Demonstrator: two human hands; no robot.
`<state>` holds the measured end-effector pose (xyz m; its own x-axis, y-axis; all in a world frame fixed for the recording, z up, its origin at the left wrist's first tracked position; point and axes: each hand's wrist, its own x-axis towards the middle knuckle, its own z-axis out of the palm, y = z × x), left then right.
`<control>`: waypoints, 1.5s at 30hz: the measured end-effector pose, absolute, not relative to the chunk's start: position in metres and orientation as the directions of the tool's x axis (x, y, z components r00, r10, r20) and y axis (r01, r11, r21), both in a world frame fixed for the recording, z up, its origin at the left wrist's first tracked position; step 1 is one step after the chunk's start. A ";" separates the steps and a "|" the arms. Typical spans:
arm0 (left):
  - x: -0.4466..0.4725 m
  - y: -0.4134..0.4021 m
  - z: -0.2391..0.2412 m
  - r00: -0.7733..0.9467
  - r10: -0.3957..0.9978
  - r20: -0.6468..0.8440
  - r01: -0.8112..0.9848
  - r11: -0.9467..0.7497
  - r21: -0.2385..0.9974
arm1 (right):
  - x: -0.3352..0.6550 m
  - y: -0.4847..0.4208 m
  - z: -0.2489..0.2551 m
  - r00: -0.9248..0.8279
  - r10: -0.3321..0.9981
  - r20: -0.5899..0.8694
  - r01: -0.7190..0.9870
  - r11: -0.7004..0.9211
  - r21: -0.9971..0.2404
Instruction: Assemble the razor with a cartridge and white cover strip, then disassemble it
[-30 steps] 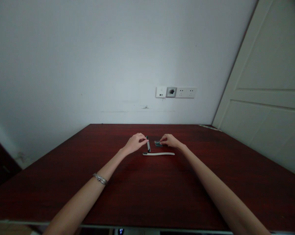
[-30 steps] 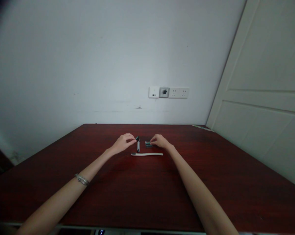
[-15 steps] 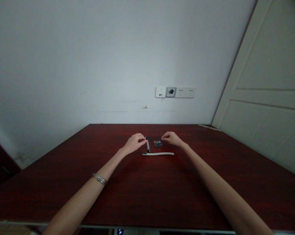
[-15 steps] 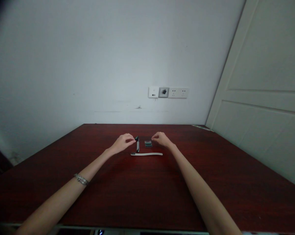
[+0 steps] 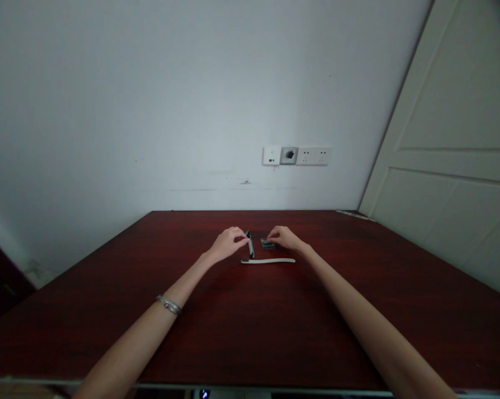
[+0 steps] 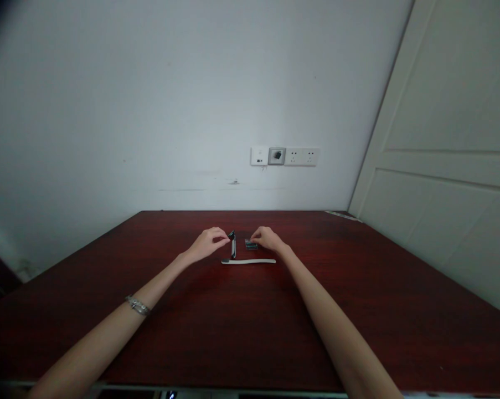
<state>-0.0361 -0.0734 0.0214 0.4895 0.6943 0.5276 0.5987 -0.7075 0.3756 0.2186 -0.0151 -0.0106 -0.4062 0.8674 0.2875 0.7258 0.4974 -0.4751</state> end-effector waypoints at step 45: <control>-0.044 -0.036 0.000 0.408 0.826 0.388 0.681 -0.559 0.474 | 0.244 -0.031 -0.010 -0.440 0.859 0.262 0.700 0.511 -0.499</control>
<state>-0.0439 -0.0360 -0.0003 0.4081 0.8265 0.3879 0.6806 -0.5585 0.4741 0.2437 -0.0310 -0.0096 -0.4403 0.8588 0.2618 0.6997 0.5109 -0.4994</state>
